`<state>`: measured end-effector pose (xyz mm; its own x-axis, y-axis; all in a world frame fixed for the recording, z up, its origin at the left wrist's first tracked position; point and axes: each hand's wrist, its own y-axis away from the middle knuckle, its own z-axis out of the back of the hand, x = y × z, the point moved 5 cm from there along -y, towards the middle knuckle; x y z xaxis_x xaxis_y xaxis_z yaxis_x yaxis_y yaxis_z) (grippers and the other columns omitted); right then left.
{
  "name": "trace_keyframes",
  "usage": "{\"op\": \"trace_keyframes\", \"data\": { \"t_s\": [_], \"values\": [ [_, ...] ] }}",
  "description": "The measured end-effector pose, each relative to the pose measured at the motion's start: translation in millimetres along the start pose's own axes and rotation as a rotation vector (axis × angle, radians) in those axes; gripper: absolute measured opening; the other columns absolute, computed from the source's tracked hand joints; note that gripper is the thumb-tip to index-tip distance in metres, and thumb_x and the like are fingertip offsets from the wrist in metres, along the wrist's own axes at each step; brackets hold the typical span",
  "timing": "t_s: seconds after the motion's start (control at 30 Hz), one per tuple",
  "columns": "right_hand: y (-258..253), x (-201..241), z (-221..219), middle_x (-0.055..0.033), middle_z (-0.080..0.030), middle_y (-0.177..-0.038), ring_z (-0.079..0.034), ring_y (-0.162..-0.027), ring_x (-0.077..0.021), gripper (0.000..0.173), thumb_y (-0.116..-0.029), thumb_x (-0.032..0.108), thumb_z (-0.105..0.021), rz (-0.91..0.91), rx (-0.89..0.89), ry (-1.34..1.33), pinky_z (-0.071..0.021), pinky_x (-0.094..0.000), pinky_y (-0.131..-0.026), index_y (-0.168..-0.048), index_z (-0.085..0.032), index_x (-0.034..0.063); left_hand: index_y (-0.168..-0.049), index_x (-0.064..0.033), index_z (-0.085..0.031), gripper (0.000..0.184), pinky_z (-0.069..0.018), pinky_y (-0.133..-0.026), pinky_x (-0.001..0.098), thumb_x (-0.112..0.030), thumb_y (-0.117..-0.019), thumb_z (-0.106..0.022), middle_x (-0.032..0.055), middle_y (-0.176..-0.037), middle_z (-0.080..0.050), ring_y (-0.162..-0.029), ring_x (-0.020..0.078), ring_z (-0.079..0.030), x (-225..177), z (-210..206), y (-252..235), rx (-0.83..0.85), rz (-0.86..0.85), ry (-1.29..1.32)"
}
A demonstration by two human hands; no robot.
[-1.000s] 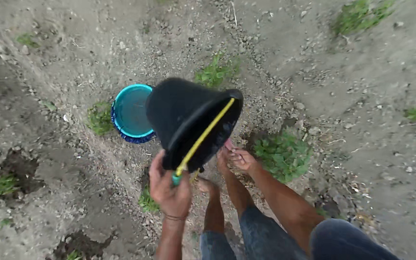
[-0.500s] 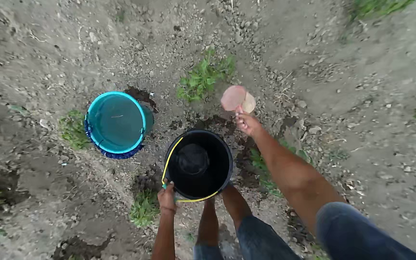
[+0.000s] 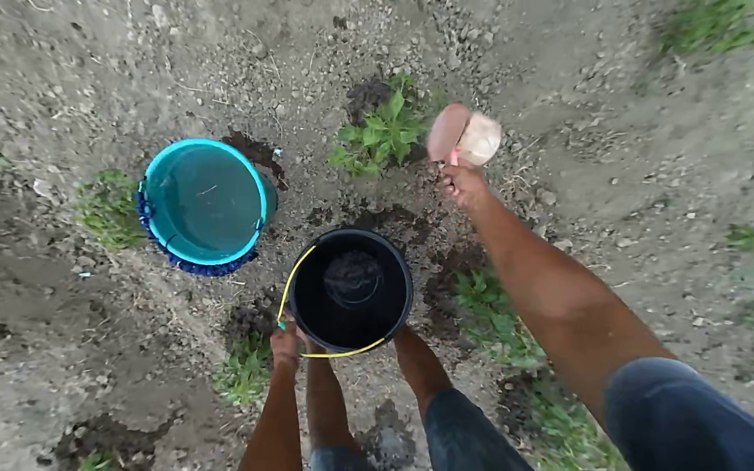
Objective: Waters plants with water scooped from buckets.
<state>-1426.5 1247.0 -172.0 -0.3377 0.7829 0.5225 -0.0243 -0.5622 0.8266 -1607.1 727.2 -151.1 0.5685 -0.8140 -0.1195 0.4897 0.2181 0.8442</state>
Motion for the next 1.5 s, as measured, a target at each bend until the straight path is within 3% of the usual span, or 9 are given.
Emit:
{"op": "trace_keyframes", "data": {
  "t_s": [0.1, 0.3, 0.4, 0.5, 0.6, 0.7, 0.8, 0.97, 1.5],
  "values": [
    [9, -3, -5, 0.0001, -0.055, -0.076, -0.046, -0.05, -0.005, 0.025, -0.0997, 0.008, -0.06, 0.01, -0.037, 0.072, -0.0386, -0.0193, -0.043, -0.124, -0.057, 0.007, -0.127, 0.0092, -0.059, 0.042, -0.0484, -0.096, 0.0527, -0.028, -0.1083, -0.053, 0.0283, -0.117, -0.064, -0.106, 0.0355, -0.062, 15, 8, -12, 0.029, 0.007, -0.099],
    [29, -24, -17, -0.0049, -0.058, -0.083, -0.049, -0.056, -0.0092, 0.03, -0.0986, 0.01, -0.063, 0.045, -0.141, 0.32, -0.043, -0.0262, -0.05, -0.128, -0.059, 0.0055, -0.134, 0.0056, -0.055, 0.041, -0.0526, -0.088, 0.0507, -0.025, -0.1065, -0.057, 0.0273, -0.121, -0.064, -0.102, 0.0342, -0.064, 43, 34, -33, 0.169, 0.102, -0.078],
    [44, -38, -22, -0.0178, -0.065, -0.103, -0.061, -0.078, -0.0242, 0.036, -0.0976, 0.013, -0.064, 0.086, -0.194, 0.528, -0.053, -0.0449, -0.071, -0.132, -0.061, 0.0024, -0.134, 0.0006, -0.055, 0.039, -0.0561, -0.077, 0.0514, -0.027, -0.1071, -0.054, 0.0227, -0.115, -0.065, -0.095, 0.0329, -0.066, 51, 46, -41, 0.222, 0.223, 0.087],
    [80, -60, -28, -0.0304, -0.065, -0.117, -0.065, -0.099, -0.0422, 0.039, -0.0962, 0.011, -0.067, 0.149, -0.204, 0.618, -0.0521, -0.0617, -0.087, -0.132, -0.062, -0.0028, -0.117, 0.0037, -0.061, 0.033, -0.0543, -0.067, 0.0404, -0.027, -0.1058, -0.057, 0.0134, -0.091, -0.063, -0.075, 0.0213, -0.061, 53, 53, -47, 0.265, 0.186, 0.118],
    [129, -120, -9, -0.0233, -0.066, -0.107, -0.063, -0.082, -0.0314, 0.039, -0.0996, 0.017, -0.065, 0.114, -0.18, 0.625, -0.0535, -0.0522, -0.073, -0.135, -0.06, 0.002, -0.116, 0.0064, -0.062, 0.032, -0.0522, -0.073, 0.0361, -0.024, -0.1056, -0.058, 0.0133, -0.094, -0.064, -0.079, 0.0178, -0.059, 31, 57, -30, 0.391, 0.058, 0.045],
    [193, -192, 18, -0.0168, -0.068, -0.1, -0.062, -0.073, -0.0215, 0.038, -0.099, 0.016, -0.063, 0.084, -0.232, 0.525, -0.0537, -0.0428, -0.067, -0.134, -0.062, 0.0019, -0.108, 0.0013, -0.067, 0.028, -0.0476, -0.063, 0.0298, -0.025, -0.105, -0.059, 0.004, -0.078, -0.059, -0.064, 0.0112, -0.052, 5, 51, -2, 0.518, -0.151, -0.036],
    [262, -249, 30, -0.0148, -0.068, -0.093, -0.059, -0.067, -0.0172, 0.037, -0.1003, 0.013, -0.062, 0.074, -0.32, 0.394, -0.0525, -0.0389, -0.062, -0.135, -0.061, -0.0014, -0.13, 0.002, -0.063, 0.039, -0.0567, -0.077, 0.0384, -0.029, -0.1091, -0.05, 0.0158, -0.105, -0.072, -0.084, 0.0204, -0.068, -23, 32, 50, 0.75, -0.147, -0.091],
    [347, -333, 32, -0.0121, -0.066, -0.084, -0.058, -0.061, -0.0158, 0.035, -0.0982, 0.012, -0.062, -0.077, -0.413, 0.259, -0.0519, -0.0365, -0.057, -0.129, -0.062, -0.0047, -0.127, 0.0035, -0.059, 0.04, -0.0607, -0.073, 0.0425, -0.031, -0.1114, -0.045, 0.0199, -0.112, -0.065, -0.088, 0.0281, -0.07, -25, -21, 126, 0.901, -0.058, -0.262],
    [445, -433, 97, -0.0142, -0.063, -0.083, -0.055, -0.061, -0.0172, 0.031, -0.1005, 0.008, -0.061, -0.313, -0.537, -0.001, -0.0501, -0.0381, -0.057, -0.128, -0.062, -0.0054, -0.118, 0.0019, -0.056, 0.023, -0.055, -0.069, 0.0315, -0.018, -0.1084, -0.049, 0.0063, -0.087, -0.066, -0.076, 0.014, -0.065, 22, -111, 269, 1.241, -0.079, -0.661]
  ]
}}
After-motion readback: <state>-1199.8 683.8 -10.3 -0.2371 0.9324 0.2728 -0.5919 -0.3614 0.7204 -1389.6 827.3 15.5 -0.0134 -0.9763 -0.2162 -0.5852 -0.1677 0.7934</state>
